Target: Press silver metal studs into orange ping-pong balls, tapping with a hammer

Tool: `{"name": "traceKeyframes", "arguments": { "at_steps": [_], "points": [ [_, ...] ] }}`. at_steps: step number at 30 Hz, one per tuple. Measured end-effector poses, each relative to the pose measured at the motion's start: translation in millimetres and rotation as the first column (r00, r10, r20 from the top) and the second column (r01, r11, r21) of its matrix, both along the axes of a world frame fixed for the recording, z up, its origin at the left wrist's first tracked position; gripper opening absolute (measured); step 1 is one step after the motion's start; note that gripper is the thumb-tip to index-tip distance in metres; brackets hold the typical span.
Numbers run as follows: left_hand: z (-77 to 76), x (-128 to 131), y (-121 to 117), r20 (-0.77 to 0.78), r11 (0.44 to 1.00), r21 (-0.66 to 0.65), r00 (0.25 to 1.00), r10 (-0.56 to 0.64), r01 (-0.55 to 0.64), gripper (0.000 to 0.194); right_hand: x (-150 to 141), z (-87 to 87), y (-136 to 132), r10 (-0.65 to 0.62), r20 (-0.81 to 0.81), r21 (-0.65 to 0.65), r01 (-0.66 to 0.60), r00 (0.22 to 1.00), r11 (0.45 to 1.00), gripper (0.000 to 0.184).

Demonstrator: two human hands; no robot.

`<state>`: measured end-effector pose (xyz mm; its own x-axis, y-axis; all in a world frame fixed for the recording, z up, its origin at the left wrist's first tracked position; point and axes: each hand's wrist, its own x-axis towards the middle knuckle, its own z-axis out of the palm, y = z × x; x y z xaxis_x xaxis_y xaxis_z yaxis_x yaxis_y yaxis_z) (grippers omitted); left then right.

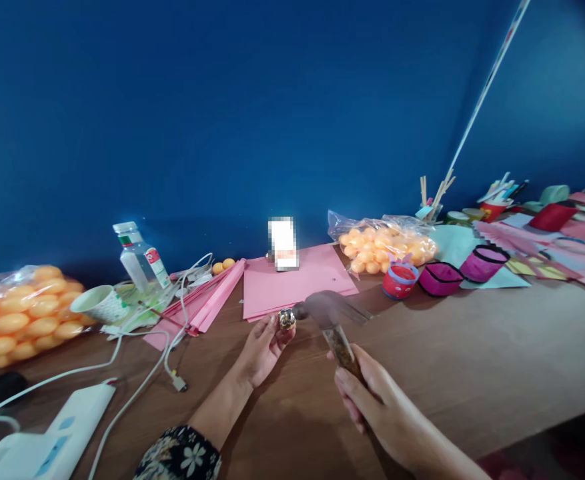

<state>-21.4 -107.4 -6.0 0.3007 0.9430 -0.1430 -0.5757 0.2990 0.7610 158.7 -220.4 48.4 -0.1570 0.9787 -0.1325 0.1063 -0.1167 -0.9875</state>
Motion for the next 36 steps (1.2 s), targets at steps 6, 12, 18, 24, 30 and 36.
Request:
{"name": "traceKeyframes", "arguments": {
  "at_steps": [6, 12, 18, 24, 30, 36],
  "points": [
    [6.6, 0.5, -3.1, 0.022, 0.999, -0.016, 0.999, -0.045, 0.046, 0.03, -0.9, -3.5, -0.5, 0.009, 0.008, -0.012, -0.009, 1.0, 1.0, 0.022],
    [4.7, -0.2, -2.0, -0.029, 0.997, -0.039, 0.998, -0.063, 0.062, 0.024, -1.2, -1.9, -0.3, 0.014, 0.028, 0.006, -0.014, 1.0, 1.0, 0.021],
    [2.7, 0.4, -1.4, -0.047, 0.998, -0.038, 0.997, -0.06, 0.059, 0.022, -0.2, -0.7, 0.0, -0.003, 0.063, 0.019, 0.002, 0.998, 1.0, 0.022],
    [4.8, 0.0, -2.5, -0.036, 0.997, -0.031, 0.996, -0.076, 0.074, 0.019, -1.6, -0.3, 0.3, 0.017, 0.106, 0.027, -0.02, 0.994, 0.999, 0.02],
    [5.1, -1.0, -1.3, -0.02, 0.999, -0.033, 0.999, -0.033, 0.032, 0.016, -1.8, -2.6, -3.1, -0.015, 0.137, 0.031, 0.011, 0.99, 0.999, 0.021],
    [9.0, -2.0, -2.0, 0.004, 0.997, -0.008, 0.997, -0.076, 0.076, 0.024, -1.8, -3.1, -1.1, 0.011, 0.064, -0.002, -0.011, 0.998, 1.0, 0.021]
  ]
}}
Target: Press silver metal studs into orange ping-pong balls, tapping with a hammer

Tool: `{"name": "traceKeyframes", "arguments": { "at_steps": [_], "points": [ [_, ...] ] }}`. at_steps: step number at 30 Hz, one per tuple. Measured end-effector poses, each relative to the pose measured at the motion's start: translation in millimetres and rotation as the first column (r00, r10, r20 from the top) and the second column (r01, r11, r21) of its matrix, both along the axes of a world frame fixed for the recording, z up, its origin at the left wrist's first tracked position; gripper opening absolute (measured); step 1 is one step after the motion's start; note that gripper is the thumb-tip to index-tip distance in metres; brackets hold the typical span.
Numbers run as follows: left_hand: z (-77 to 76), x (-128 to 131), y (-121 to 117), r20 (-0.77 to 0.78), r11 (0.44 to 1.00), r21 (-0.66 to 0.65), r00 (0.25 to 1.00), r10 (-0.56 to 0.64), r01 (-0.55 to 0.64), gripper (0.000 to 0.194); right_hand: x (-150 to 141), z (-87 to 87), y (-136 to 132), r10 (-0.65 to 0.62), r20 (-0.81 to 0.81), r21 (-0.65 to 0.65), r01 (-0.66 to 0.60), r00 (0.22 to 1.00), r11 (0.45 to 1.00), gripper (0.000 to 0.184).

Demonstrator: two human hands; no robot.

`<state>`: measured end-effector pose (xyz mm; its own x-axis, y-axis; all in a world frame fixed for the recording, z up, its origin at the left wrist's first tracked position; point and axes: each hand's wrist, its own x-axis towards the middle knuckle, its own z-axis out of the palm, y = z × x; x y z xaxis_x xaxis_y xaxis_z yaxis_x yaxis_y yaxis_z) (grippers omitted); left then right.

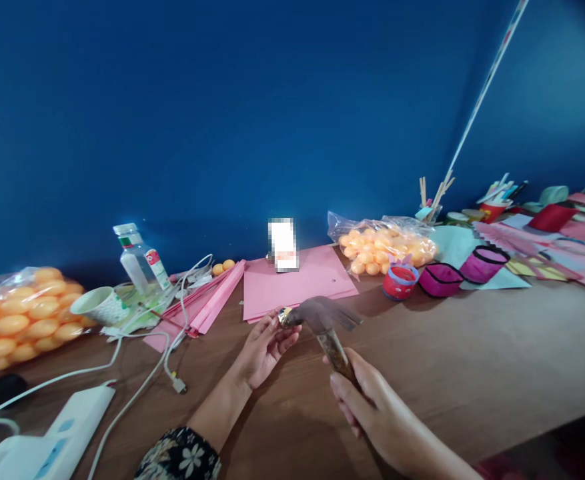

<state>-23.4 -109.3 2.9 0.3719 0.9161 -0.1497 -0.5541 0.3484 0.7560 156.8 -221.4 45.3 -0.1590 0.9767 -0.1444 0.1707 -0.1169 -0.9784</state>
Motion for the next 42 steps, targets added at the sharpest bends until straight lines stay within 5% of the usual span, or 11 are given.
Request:
{"name": "traceKeyframes", "arguments": {
  "at_steps": [11, 42],
  "points": [
    [-2.9, 1, -1, -0.026, 1.0, 0.022, 1.0, 0.002, -0.001, 0.043, 2, -3.8, 1, -0.013, -0.012, -0.002, 0.013, 1.0, 1.0, 0.021],
    [-10.6, 5, 0, -0.025, 0.993, 0.118, 1.0, -0.008, 0.011, 0.038, 8, 2.9, 5, 0.008, 0.047, 0.009, -0.008, 0.999, 1.0, 0.02]
  ]
}}
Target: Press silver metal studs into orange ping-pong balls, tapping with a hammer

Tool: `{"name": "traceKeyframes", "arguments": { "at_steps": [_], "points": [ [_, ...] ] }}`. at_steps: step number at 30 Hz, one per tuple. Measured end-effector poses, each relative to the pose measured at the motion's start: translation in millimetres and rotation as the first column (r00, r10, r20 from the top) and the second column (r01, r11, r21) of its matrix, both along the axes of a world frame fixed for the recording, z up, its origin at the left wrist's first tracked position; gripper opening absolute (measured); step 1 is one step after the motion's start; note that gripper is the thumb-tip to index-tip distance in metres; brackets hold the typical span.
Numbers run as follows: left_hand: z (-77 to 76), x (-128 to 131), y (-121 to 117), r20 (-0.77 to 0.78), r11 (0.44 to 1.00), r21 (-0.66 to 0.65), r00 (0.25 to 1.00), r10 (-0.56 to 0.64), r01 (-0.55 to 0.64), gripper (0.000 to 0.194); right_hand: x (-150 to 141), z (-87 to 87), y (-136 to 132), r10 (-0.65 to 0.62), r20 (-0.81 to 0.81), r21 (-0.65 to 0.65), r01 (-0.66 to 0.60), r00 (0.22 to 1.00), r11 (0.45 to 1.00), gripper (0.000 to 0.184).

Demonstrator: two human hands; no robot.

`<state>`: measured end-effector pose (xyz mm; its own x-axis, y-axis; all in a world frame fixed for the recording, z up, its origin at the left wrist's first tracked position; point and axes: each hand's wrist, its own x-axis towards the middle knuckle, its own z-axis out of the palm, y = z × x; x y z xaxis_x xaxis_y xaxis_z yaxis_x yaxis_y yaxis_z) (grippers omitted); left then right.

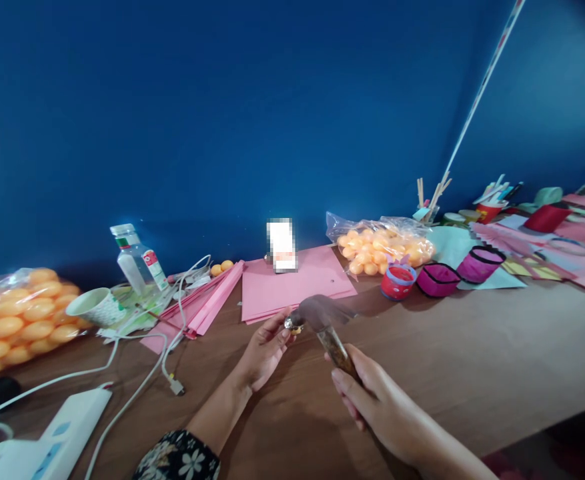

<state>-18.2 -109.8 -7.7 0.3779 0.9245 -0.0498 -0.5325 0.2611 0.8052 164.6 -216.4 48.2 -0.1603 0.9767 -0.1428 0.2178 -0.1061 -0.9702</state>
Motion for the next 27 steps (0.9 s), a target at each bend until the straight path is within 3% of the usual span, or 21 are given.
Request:
{"name": "traceKeyframes", "arguments": {
  "at_steps": [8, 11, 16, 21, 27],
  "points": [
    [1.5, 2, 0, -0.041, 0.998, 0.069, 0.999, -0.007, 0.009, 0.036, 0, 1.7, 1, 0.01, 0.062, 0.03, -0.012, 0.998, 0.999, 0.021],
    [2.2, 1, -1, -0.032, 0.999, 0.032, 0.999, -0.008, 0.009, 0.033, 1, 3.2, 0, 0.011, 0.043, 0.021, -0.011, 0.999, 1.0, 0.022],
    [8.2, -2, -2, 0.026, 0.998, -0.065, 1.0, 0.009, -0.007, 0.045, 6, 6.0, -4, -0.027, 0.099, 0.042, 0.023, 0.995, 0.999, 0.022],
    [13.1, -4, -2, 0.003, 0.997, -0.071, 1.0, -0.011, 0.011, 0.047, 6, 8.0, -9, -0.051, 0.134, 0.007, 0.051, 0.99, 0.999, 0.023],
    [10.4, -3, -2, -0.041, 0.999, -0.03, 0.999, 0.021, -0.022, 0.034, -3, 11.0, -9, -0.078, 0.11, 0.055, 0.072, 0.991, 0.996, 0.029]
  ]
}}
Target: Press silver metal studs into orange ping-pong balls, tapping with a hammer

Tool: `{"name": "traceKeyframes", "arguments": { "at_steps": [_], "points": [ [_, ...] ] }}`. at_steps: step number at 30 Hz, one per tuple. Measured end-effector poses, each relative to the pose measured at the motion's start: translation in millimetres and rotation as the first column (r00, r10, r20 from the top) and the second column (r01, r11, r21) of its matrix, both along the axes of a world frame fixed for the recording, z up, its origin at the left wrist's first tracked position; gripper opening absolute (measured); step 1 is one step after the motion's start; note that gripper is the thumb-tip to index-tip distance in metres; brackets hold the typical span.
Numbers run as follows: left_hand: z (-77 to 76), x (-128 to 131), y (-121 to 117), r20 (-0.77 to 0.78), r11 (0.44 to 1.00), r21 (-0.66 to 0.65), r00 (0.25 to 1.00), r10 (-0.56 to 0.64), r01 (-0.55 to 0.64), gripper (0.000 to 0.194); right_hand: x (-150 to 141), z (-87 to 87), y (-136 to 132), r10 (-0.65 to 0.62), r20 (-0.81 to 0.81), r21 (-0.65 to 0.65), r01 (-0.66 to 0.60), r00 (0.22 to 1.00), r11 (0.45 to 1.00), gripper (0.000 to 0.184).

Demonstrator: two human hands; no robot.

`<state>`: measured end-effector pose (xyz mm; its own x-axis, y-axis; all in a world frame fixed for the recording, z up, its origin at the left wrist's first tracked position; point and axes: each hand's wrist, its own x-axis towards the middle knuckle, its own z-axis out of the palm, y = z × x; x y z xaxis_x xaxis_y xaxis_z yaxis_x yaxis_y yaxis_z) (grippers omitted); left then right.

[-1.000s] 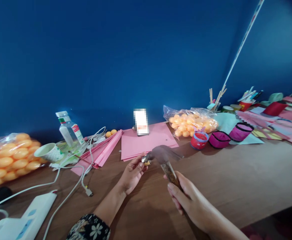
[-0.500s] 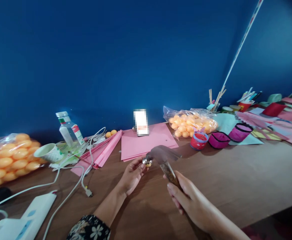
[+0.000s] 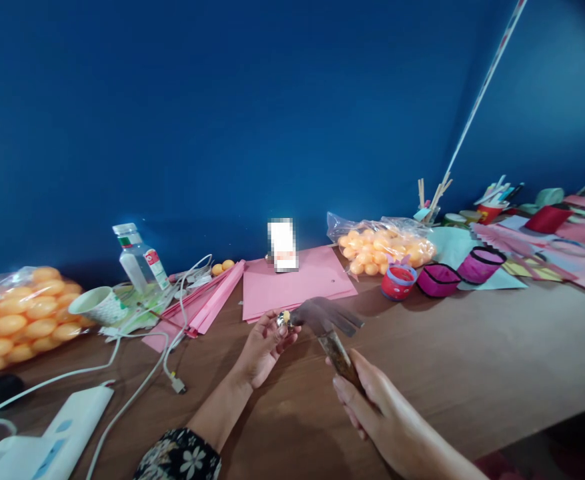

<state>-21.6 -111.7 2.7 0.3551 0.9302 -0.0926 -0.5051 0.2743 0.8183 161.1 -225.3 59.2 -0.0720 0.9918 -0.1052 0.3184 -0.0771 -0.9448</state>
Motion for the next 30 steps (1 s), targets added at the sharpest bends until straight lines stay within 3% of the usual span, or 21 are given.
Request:
{"name": "traceKeyframes", "arguments": {
  "at_steps": [5, 11, 15, 22, 30],
  "points": [
    [-1.7, -1, -1, -0.053, 1.0, -0.02, 0.999, -0.007, 0.006, 0.038, -2, 0.4, 1, 0.014, -0.004, -0.003, -0.014, 1.0, 1.0, 0.027],
    [-10.1, 0, 2, -0.002, 1.0, -0.004, 1.0, 0.004, -0.004, 0.047, -2, -0.4, 2, 0.022, -0.003, 0.008, -0.022, 1.0, 1.0, 0.023],
    [-7.5, 1, 1, 0.017, 1.0, -0.021, 1.0, 0.007, -0.007, 0.049, -4, -4.6, 3, 0.016, 0.006, 0.016, -0.016, 1.0, 1.0, 0.023],
    [5.1, 3, -1, 0.057, 0.997, -0.07, 0.998, -0.035, 0.039, 0.032, -2, -6.4, 3, 0.044, 0.013, 0.004, -0.044, 0.999, 0.999, 0.022],
    [0.5, 3, 1, 0.028, 0.999, -0.042, 1.0, 0.003, -0.002, 0.024, -5, -4.0, 4, 0.064, 0.057, 0.018, -0.065, 0.996, 0.998, 0.018]
  ]
}}
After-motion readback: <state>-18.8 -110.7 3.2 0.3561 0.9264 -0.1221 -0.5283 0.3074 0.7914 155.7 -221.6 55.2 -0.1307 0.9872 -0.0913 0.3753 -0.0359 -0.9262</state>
